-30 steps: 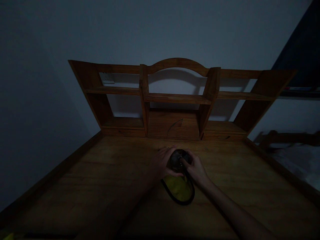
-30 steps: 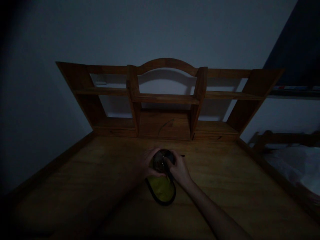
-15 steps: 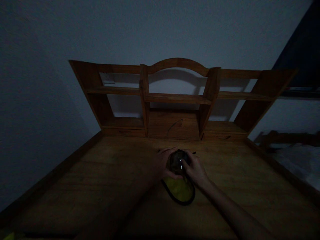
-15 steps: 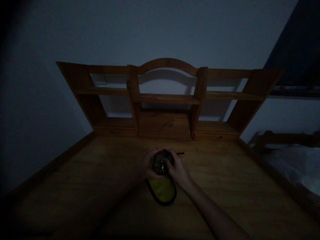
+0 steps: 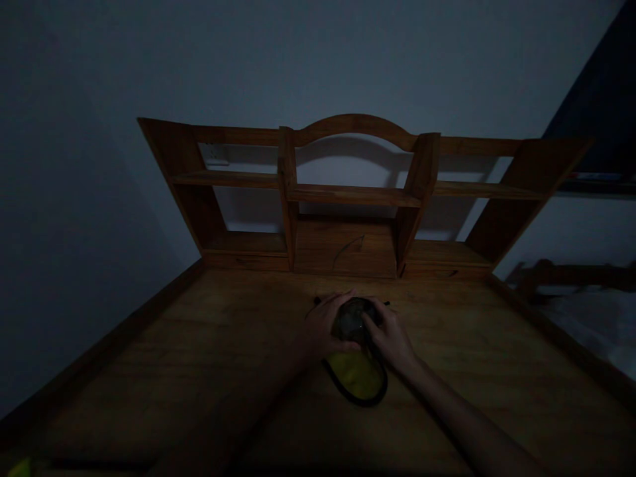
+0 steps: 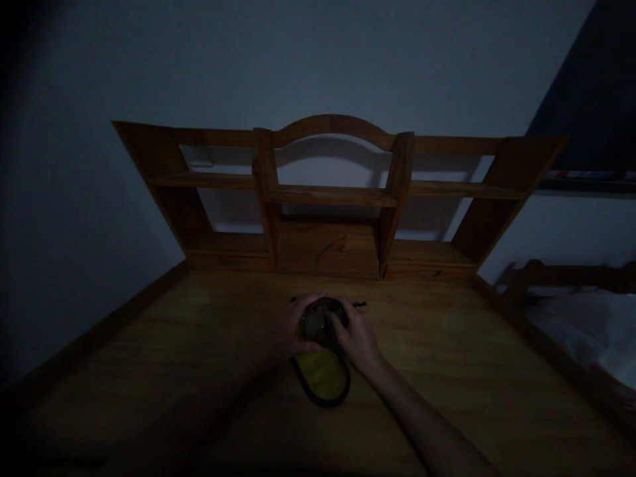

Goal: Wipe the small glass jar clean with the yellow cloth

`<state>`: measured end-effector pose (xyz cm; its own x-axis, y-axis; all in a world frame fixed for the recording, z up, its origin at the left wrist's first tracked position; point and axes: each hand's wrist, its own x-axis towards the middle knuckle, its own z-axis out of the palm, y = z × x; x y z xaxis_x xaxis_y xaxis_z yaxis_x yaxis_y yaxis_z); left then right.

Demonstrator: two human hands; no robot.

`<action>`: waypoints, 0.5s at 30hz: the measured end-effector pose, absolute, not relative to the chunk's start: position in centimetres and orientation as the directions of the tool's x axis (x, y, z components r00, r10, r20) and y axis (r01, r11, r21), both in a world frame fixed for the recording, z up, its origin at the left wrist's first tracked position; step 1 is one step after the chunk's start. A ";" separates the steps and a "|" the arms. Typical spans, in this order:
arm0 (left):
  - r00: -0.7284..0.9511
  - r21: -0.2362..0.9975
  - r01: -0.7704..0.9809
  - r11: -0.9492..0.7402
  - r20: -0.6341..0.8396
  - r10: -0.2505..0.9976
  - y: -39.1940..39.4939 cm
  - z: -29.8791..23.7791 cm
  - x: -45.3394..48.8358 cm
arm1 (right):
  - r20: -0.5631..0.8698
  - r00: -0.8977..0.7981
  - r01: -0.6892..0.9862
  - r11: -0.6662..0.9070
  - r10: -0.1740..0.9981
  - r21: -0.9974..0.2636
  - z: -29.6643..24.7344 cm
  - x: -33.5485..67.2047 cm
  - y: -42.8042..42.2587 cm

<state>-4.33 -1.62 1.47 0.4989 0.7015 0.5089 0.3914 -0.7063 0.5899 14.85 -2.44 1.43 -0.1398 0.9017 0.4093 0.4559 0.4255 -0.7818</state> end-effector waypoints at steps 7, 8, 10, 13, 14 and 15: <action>0.529 0.659 0.251 -0.709 0.520 0.671 -2.4 2.3 -4.5 | 0.436 -0.158 0.452 0.457 0.886 -0.766 2.0 14.5 -3.0; 0.531 0.667 0.251 -0.701 0.510 0.676 -2.5 2.3 -4.5 | 0.437 -0.156 0.451 0.458 0.886 -0.766 2.0 14.5 -3.0; 0.527 0.688 0.244 -0.683 0.497 0.689 -2.5 2.2 -4.4 | 0.438 -0.150 0.446 0.456 0.886 -0.770 2.0 14.4 -3.0; 0.493 0.734 0.202 -0.649 0.496 0.715 -2.5 1.9 -4.0 | 0.442 -0.138 0.450 0.454 0.886 -0.769 1.9 14.4 -2.9; 0.479 0.752 0.190 -0.631 0.490 0.728 -2.5 1.7 -3.9 | 0.443 -0.137 0.460 0.452 0.886 -0.764 1.9 14.4 -2.8; 0.467 0.770 0.184 -0.611 0.478 0.743 -2.5 1.6 -3.9 | 0.442 -0.137 0.470 0.451 0.886 -0.759 1.8 14.4 -2.8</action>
<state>-3.87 -2.46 1.60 0.4675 0.7435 0.4783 0.1841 -0.6111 0.7699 14.38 -2.81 1.81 -0.1367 0.8864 0.4422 0.4701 0.4510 -0.7587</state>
